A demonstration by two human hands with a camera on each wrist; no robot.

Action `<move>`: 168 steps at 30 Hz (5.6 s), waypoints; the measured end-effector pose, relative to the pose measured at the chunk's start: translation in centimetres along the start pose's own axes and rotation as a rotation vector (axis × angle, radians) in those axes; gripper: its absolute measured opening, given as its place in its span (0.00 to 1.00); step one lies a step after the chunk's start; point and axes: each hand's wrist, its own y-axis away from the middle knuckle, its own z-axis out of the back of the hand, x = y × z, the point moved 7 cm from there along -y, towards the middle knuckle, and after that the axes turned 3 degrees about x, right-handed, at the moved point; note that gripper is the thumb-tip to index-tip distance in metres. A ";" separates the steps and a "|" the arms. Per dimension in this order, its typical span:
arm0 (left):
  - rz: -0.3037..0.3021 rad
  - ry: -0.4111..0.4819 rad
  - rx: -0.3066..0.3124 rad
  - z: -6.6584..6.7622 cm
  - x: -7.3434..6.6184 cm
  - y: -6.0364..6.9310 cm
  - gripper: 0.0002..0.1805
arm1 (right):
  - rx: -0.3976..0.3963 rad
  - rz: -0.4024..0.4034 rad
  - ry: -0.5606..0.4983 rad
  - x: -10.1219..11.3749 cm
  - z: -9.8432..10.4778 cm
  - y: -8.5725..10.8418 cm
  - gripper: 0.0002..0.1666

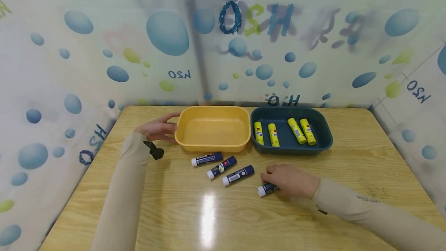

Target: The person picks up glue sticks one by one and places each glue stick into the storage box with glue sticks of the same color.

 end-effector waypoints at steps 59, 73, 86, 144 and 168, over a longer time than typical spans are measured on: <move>0.008 0.003 0.011 0.0 0.2 0.0 0.38 | -0.158 0.111 0.186 1.5 10.3 -5.3 0.18; 0.004 0.028 0.018 0.0 0.1 0.0 0.39 | -0.133 0.045 0.171 -0.3 11.4 -8.8 0.19; 0.019 0.052 0.023 0.1 0.4 0.0 0.38 | 0.036 0.008 0.244 -0.5 11.6 -13.9 0.13; 0.036 0.051 0.010 0.0 0.2 -0.1 0.37 | 0.275 0.015 0.651 4.9 10.8 -12.7 0.18; 0.079 -0.022 -0.024 0.5 0.6 0.7 0.37 | 0.195 -0.112 0.248 1.9 11.8 -5.7 0.09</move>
